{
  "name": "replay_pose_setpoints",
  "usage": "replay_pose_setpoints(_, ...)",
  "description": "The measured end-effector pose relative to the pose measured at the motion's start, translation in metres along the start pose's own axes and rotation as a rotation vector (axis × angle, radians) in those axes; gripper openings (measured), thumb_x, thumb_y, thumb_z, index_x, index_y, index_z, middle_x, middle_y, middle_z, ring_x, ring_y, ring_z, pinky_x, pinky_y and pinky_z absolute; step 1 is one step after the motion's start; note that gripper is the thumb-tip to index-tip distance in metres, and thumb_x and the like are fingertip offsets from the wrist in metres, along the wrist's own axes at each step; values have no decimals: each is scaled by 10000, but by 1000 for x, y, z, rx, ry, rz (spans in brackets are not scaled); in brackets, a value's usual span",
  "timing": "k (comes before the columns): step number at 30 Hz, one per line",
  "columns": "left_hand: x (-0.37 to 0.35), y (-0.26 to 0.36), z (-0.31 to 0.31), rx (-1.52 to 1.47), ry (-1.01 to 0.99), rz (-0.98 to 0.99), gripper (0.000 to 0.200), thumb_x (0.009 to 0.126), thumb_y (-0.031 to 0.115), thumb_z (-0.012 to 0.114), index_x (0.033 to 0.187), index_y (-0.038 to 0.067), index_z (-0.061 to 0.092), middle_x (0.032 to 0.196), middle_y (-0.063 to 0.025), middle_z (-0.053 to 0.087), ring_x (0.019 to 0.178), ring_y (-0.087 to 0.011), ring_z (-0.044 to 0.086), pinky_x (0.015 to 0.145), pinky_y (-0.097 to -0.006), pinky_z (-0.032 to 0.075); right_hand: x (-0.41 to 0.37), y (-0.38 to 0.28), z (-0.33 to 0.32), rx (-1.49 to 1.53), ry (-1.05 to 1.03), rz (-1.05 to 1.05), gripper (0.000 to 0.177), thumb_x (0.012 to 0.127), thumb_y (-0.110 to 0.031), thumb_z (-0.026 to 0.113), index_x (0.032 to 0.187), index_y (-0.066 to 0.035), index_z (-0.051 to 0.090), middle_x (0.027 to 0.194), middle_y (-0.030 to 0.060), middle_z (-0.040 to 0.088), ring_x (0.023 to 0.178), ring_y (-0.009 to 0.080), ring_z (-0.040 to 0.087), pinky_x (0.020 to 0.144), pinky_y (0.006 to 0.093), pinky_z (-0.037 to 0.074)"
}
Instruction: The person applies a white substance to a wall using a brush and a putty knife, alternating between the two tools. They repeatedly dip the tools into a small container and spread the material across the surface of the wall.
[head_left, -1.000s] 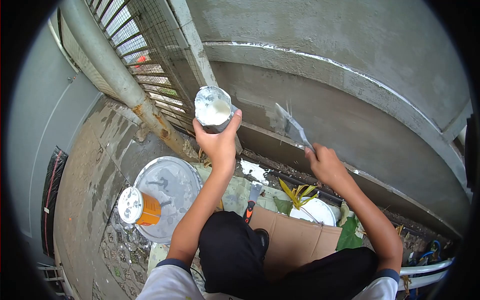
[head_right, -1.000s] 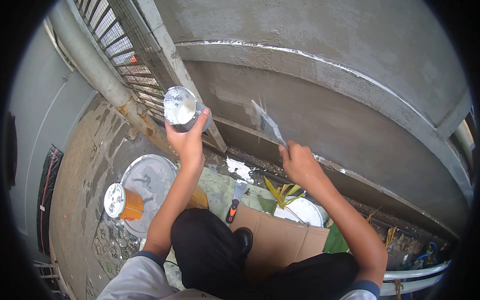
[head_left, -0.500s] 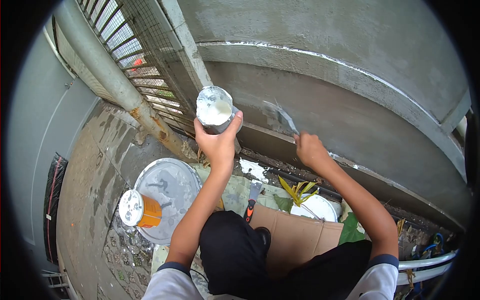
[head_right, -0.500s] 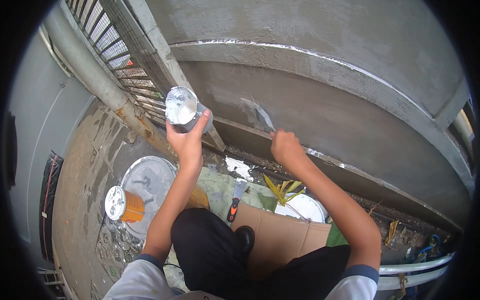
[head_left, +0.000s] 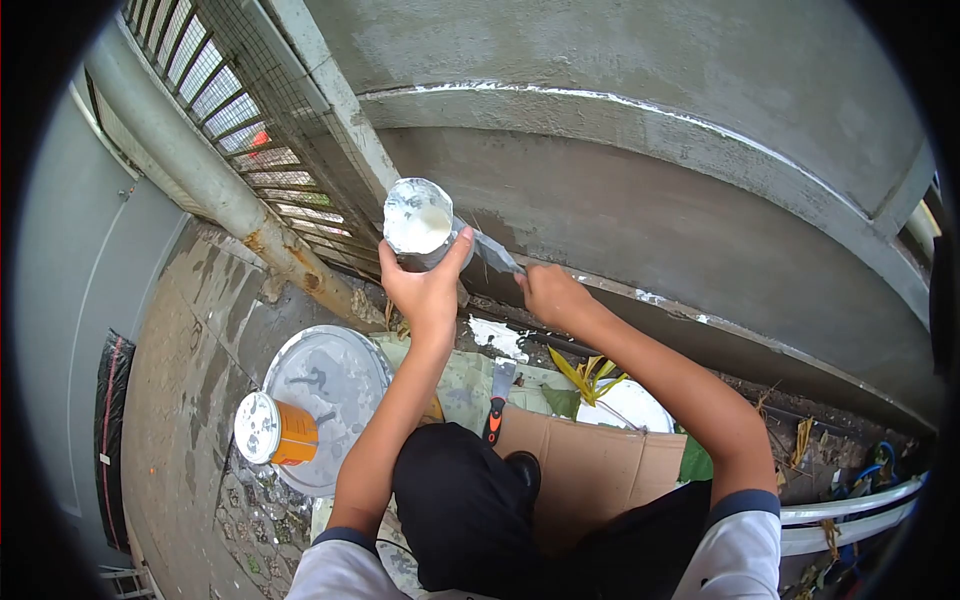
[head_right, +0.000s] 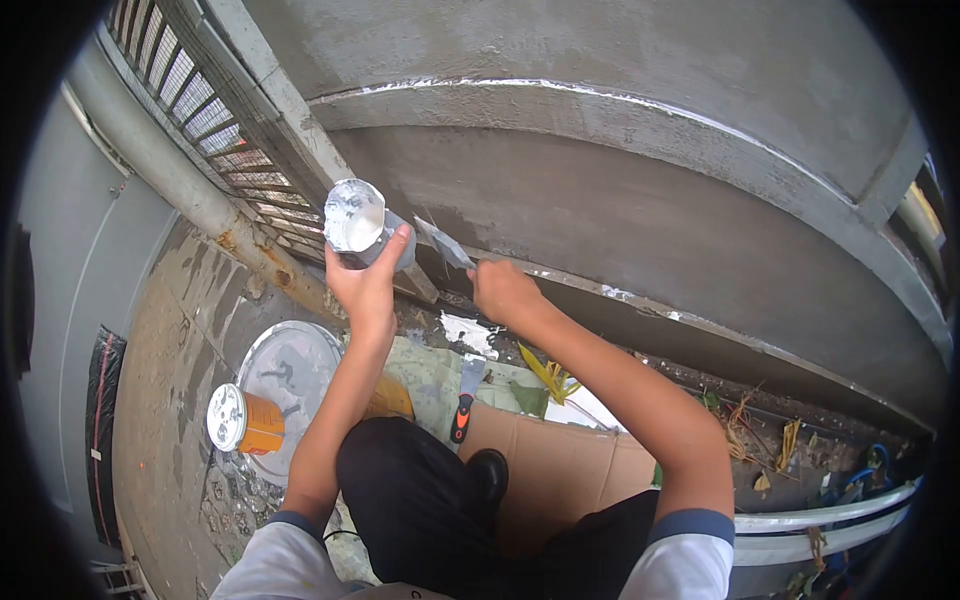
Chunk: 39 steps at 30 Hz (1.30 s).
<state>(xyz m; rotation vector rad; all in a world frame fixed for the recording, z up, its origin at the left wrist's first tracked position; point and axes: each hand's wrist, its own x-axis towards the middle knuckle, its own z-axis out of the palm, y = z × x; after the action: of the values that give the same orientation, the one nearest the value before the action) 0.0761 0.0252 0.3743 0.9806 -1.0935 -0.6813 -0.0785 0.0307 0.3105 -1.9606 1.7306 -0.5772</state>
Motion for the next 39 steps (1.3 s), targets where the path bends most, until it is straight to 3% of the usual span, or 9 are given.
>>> replay_pose_setpoints(3,1,0,0,-16,19,13,611,642,162,863,1104,-43,518,1059,-135,594,944,-198,568,866,-316,440,12,10,-8,-19,150,77,389,965,-267,446,892,82,600,861,325,621,847,480,615,772,521,500)
replay_pose_setpoints(10,4,-4,1,-26,20,-1,635,642,172,863,1125,-43,511,1091,-138,584,987,-205,559,891,-324,429,-78,62,-56,-86,118,281,369,968,-275,447,914,66,577,807,323,615,808,507,596,726,542,481)
replay_pose_setpoints(14,5,-6,2,-46,8,-4,646,646,177,860,1139,-43,506,1110,-141,577,1000,-206,555,901,-329,427,-103,60,-55,22,73,230,356,968,-266,447,907,61,574,793,322,613,814,504,593,735,540,473)
replay_pose_setpoints(18,3,-2,5,-26,9,3,637,649,149,856,1145,-42,505,1112,-139,576,1000,-204,555,899,-327,429,-61,20,-30,28,-52,108,362,965,-266,451,886,63,580,815,319,616,824,489,601,741,529,480)
replay_pose_setpoints(20,-1,3,6,-75,4,-5,614,651,113,852,1140,-37,512,1106,-131,580,994,-198,557,894,-321,431,-22,12,-5,56,-32,26,363,962,-256,453,887,71,592,837,319,621,839,479,610,756,522,491)
replay_pose_setpoints(25,1,-3,1,-23,3,33,600,653,101,853,1135,-34,521,1089,-120,590,977,-194,563,884,-319,437,17,6,9,67,136,104,347,959,-219,451,899,85,607,853,314,628,854,468,620,774,520,502)
replay_pose_setpoints(34,-1,-4,14,-54,0,-6,607,664,119,849,1144,-41,514,1103,-135,581,998,-207,561,901,-327,438,-76,52,-23,103,82,226,370,978,-266,423,909,69,566,793,327,608,802,500,597,717,544,474)
replay_pose_setpoints(39,-5,-2,17,-35,-37,-2,618,656,101,852,1150,-40,509,1108,-131,578,1000,-203,560,901,-326,438,-47,20,-8,95,30,95,375,975,-261,431,886,74,574,779,336,600,794,492,599,712,522,474)
